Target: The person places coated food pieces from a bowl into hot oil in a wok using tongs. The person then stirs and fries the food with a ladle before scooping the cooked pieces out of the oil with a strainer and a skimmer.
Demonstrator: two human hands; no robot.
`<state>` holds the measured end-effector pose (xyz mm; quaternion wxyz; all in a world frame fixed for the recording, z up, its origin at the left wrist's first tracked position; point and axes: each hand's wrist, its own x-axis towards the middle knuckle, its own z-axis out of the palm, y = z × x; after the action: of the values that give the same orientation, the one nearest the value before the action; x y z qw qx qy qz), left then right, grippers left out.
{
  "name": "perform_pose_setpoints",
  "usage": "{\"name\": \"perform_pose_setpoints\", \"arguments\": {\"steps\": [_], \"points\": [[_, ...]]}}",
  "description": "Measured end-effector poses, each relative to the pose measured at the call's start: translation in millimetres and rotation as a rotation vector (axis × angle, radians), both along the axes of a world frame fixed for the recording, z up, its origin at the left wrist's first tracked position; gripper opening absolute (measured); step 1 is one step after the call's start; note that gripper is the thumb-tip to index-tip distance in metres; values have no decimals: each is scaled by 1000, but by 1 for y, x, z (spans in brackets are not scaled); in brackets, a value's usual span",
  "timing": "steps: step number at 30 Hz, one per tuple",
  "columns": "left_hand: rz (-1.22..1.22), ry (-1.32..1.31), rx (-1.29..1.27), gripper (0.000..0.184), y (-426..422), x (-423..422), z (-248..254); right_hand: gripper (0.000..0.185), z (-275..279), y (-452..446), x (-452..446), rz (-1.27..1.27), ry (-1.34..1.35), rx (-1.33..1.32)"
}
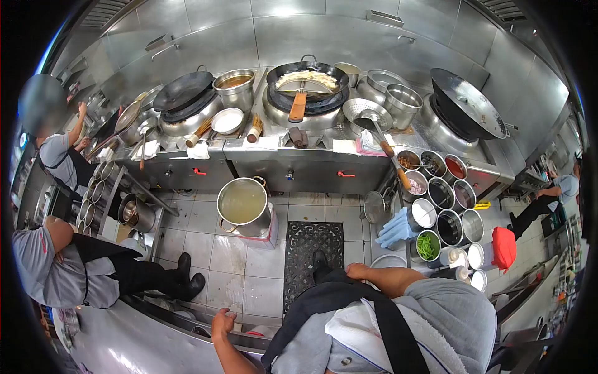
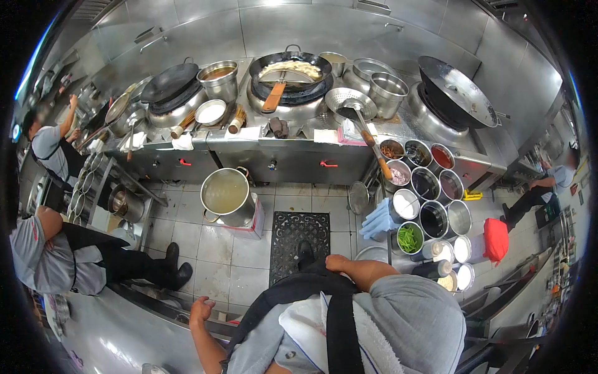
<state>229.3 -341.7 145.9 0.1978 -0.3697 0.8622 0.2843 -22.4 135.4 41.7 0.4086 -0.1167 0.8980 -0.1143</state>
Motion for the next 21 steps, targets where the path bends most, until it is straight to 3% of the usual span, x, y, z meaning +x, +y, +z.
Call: {"name": "perform_pose_setpoints", "arguments": {"steps": [7, 10, 21], "points": [[-28, 14, -4, 55, -3, 2, -9, 30, -13, 1, -5, -11, -73, 59], [15, -33, 52, 54, -8, 2, -19, 31, 6, -2, 0, -119, -79, 31], [-27, -38, 30, 55, -5, 1, -11, 30, 18, -5, 1, -32, -9, -34]]}}
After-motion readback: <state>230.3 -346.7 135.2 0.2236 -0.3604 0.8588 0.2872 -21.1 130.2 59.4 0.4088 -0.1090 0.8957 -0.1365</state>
